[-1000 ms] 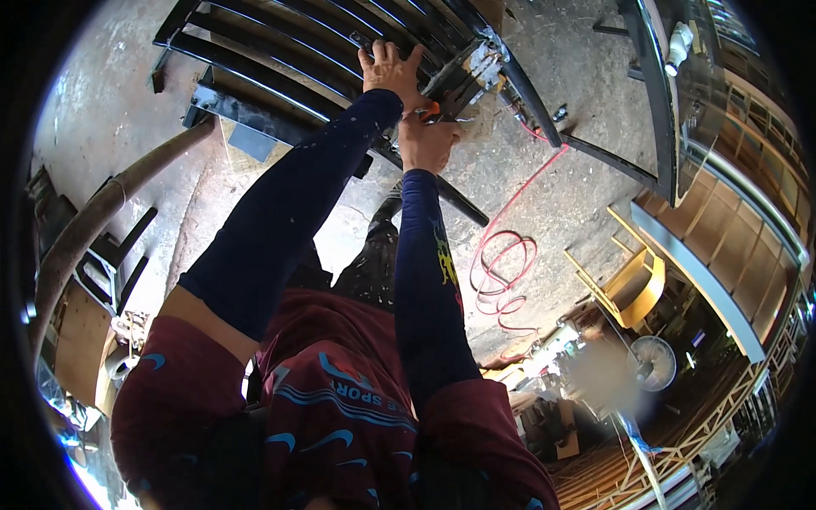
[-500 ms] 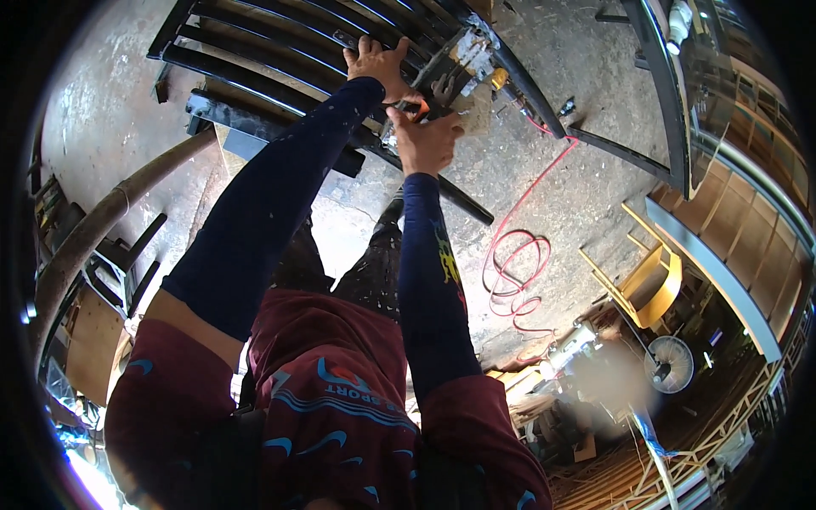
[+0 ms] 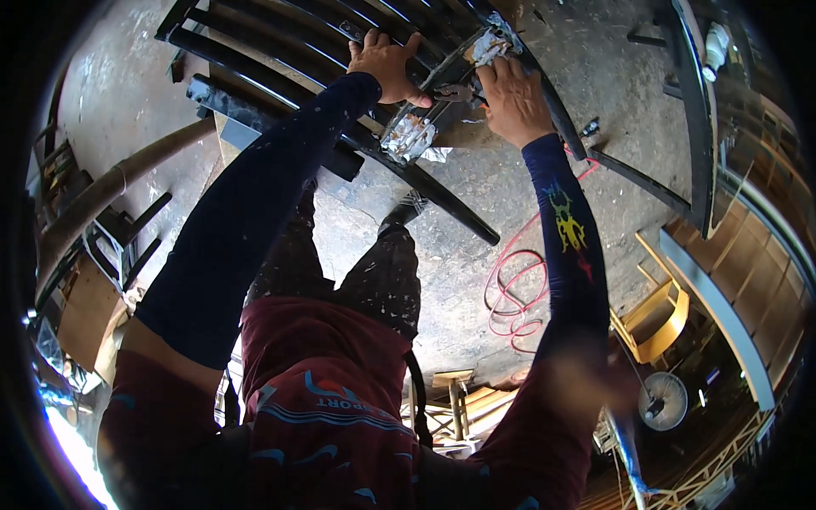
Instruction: Repairing a metal and wood chair using pliers and a pneumatic nail gun to secure components.
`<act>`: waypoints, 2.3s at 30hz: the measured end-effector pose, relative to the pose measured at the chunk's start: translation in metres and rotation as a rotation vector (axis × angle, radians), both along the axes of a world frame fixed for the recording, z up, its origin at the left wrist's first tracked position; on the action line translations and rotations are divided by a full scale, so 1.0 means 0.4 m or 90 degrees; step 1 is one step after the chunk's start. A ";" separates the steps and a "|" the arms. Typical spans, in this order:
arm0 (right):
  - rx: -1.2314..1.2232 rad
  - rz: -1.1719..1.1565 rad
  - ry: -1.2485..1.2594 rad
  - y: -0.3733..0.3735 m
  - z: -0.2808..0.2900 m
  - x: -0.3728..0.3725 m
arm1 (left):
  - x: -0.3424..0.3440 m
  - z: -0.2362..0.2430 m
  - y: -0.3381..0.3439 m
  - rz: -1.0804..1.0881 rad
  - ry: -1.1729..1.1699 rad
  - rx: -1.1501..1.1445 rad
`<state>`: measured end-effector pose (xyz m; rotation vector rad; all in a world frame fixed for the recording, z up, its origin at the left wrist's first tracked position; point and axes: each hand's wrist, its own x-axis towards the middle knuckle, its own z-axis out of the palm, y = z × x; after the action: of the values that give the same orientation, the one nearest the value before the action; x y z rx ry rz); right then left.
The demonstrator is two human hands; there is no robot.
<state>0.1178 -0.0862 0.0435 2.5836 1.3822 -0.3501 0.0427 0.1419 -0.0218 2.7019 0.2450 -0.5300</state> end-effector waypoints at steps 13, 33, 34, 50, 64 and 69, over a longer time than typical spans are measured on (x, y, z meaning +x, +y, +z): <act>0.041 0.097 -0.060 0.008 -0.038 0.026 | -0.010 -0.016 0.007 0.003 -0.001 0.009; 0.194 -0.587 0.033 0.092 -0.113 -0.244 | -0.002 0.031 0.025 -0.022 0.026 -0.051; 0.189 -0.595 0.027 0.083 -0.112 -0.247 | 0.001 0.040 0.022 -0.030 0.024 -0.058; 0.189 -0.477 0.064 0.033 -0.028 -0.226 | -0.003 0.046 0.008 -0.011 0.032 -0.003; 0.586 -0.633 0.745 -0.191 -0.051 -0.211 | -0.198 0.169 -0.284 0.537 -0.267 -0.379; 0.505 -0.729 0.687 -0.223 -0.036 -0.233 | -0.251 0.129 -0.487 0.564 -0.295 -0.657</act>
<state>0.0245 -0.1753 0.0289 3.8031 -0.2684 -1.8521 -0.0579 -0.0528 0.0297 1.4281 0.7302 0.2161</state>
